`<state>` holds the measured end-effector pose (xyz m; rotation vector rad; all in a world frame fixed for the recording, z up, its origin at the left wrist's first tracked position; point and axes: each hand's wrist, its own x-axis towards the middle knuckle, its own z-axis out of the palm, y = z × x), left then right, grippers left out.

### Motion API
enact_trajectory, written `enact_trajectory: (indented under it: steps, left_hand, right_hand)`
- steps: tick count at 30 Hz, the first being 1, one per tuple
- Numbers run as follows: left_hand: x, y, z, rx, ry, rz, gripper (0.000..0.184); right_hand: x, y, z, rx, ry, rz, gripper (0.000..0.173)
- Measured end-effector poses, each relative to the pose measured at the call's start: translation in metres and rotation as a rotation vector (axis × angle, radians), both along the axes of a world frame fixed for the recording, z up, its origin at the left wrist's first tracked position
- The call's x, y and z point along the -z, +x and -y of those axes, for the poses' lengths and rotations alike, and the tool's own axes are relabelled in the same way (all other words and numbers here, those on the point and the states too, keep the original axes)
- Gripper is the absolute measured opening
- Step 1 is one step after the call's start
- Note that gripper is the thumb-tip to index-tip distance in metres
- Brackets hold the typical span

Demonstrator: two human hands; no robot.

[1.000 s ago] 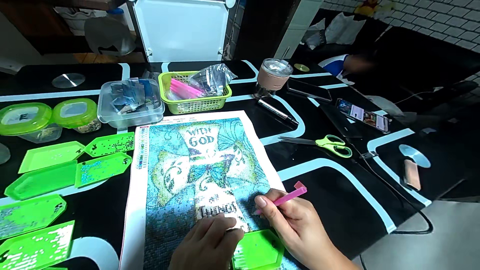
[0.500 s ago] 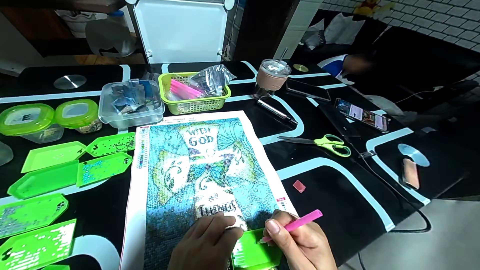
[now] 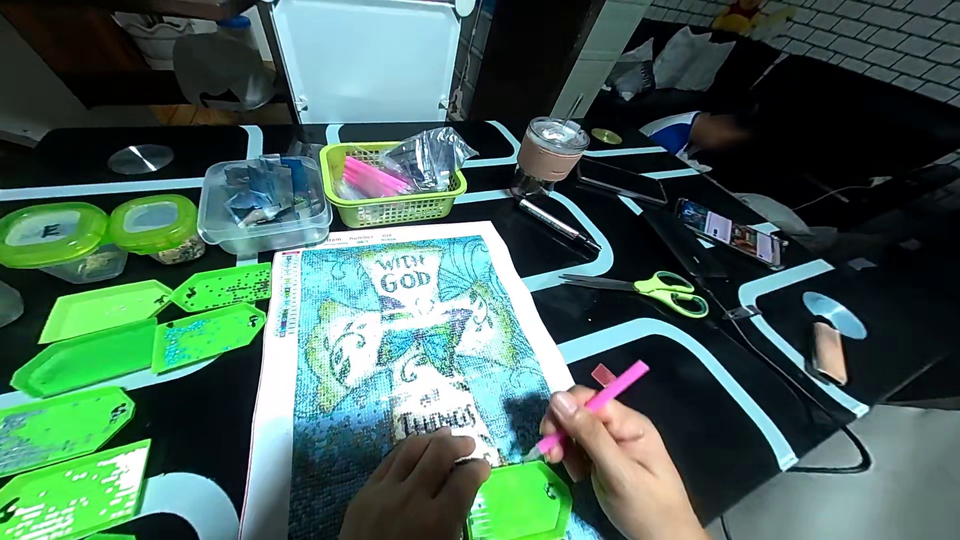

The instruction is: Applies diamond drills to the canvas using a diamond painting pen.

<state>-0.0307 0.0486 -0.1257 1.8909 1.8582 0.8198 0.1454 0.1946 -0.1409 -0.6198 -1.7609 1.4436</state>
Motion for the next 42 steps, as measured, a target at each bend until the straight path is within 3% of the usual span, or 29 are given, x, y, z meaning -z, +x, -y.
enact_trajectory:
  steps: [8, 42]
  left_hand:
    - [-0.002, 0.000, -0.001, 0.001, -0.005, 0.021, 0.037]
    - [-0.001, -0.001, 0.000, 0.007, 0.002, 0.013, 0.038]
  right_hand:
    - [0.003, -0.022, -0.017, -0.015, 0.071, 0.042, 0.028]
    - [0.009, -0.017, -0.019, -0.048, 0.520, 0.178, 0.034]
